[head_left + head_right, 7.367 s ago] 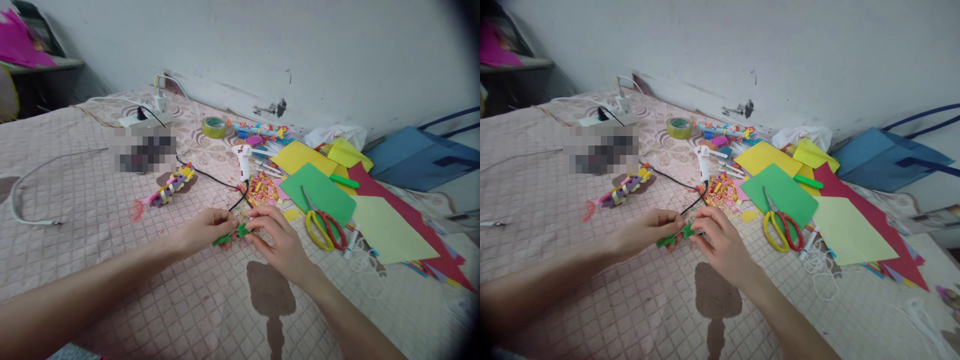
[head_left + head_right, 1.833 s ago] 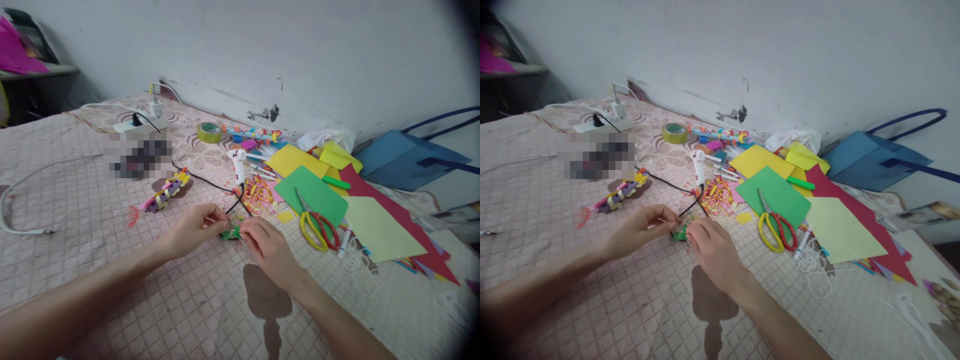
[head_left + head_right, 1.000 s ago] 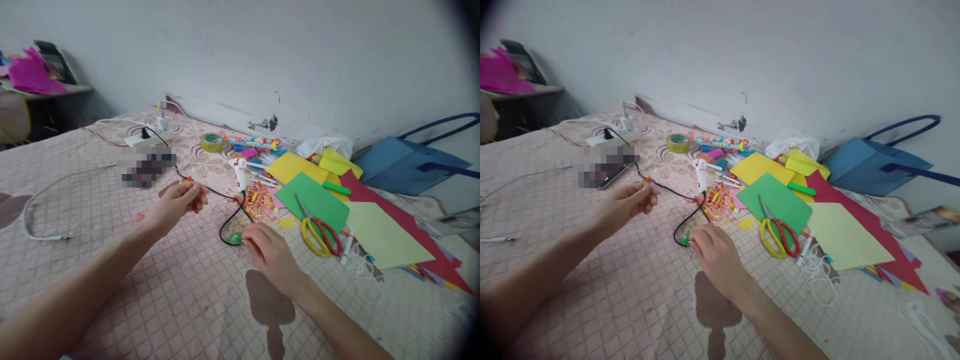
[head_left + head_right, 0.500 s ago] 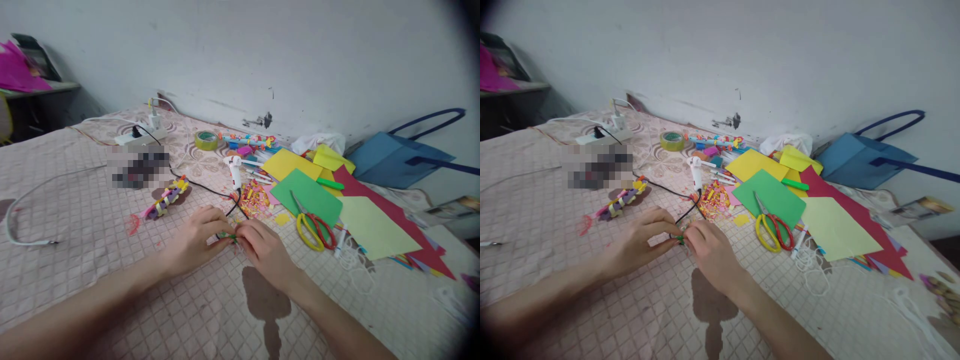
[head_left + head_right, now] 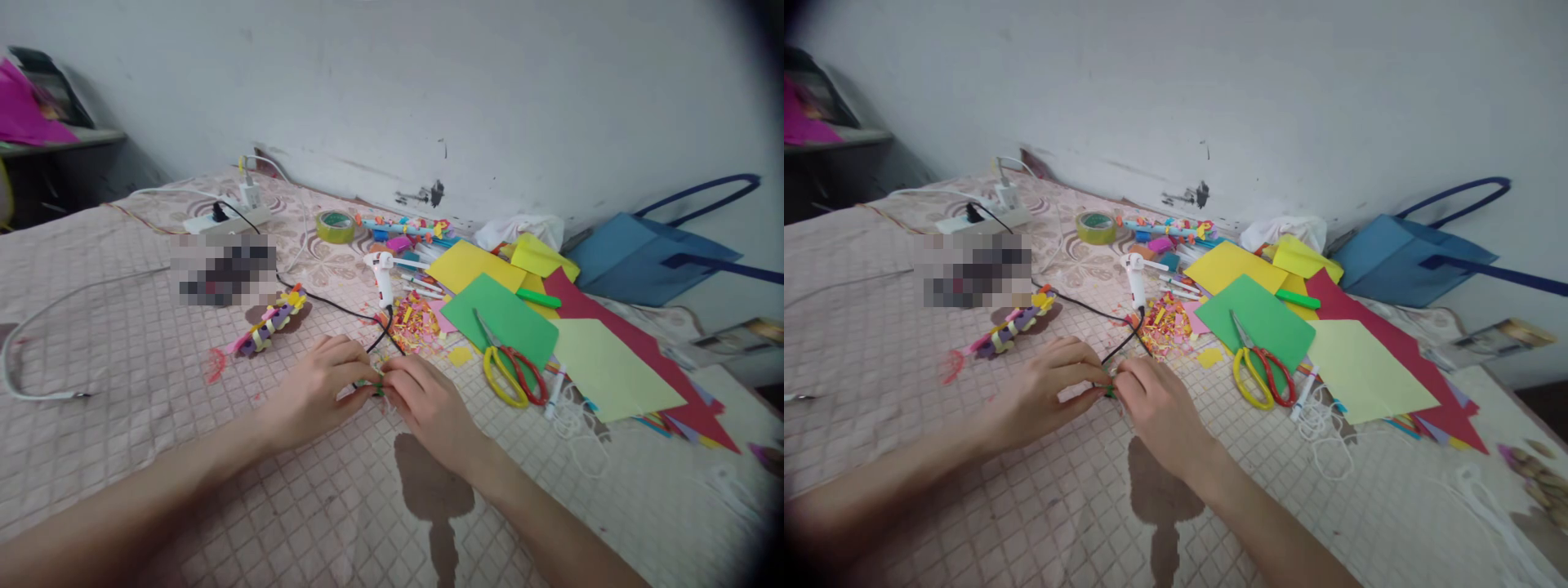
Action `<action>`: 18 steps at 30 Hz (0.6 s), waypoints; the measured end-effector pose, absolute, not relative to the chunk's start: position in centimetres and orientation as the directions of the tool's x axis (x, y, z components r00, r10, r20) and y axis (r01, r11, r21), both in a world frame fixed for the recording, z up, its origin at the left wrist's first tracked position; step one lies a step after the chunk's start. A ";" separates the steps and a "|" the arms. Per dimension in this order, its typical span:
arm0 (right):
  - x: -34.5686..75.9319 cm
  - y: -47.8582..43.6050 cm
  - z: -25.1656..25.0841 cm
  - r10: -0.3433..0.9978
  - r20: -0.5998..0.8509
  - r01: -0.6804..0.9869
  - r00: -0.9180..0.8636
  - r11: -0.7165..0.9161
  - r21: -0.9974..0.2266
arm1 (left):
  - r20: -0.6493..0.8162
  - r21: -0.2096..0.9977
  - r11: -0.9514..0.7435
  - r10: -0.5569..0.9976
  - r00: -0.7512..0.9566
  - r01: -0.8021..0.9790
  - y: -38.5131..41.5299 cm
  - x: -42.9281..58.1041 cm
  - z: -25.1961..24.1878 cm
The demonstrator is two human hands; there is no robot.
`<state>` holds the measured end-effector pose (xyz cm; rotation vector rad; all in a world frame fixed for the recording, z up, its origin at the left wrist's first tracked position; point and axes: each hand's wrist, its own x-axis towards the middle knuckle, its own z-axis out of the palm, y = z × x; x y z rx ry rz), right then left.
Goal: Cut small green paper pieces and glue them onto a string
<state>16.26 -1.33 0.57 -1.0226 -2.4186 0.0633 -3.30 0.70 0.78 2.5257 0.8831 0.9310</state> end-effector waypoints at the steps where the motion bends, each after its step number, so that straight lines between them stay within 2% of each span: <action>1: 16.3 -1.3 0.6 0.684 0.432 0.660 -0.588 0.714 -0.234 | 0.482 0.463 -0.767 0.638 0.601 0.444 0.7 -3.3 0.8; 8: 16.2 -1.4 0.6 0.704 0.418 0.650 -0.574 0.702 -0.291 | 0.484 0.378 -0.790 0.614 0.624 0.483 0.7 -3.2 0.6; 14: 16.2 -1.5 0.4 0.785 0.409 0.596 -0.466 0.620 -0.511 | 0.506 0.476 -0.745 0.667 0.546 0.468 0.8 -3.2 0.5; 18: 16.2 -1.5 0.4 0.809 0.390 0.570 -0.440 0.587 -0.575 | 0.503 0.504 -0.733 0.679 0.535 0.457 0.8 -3.2 0.5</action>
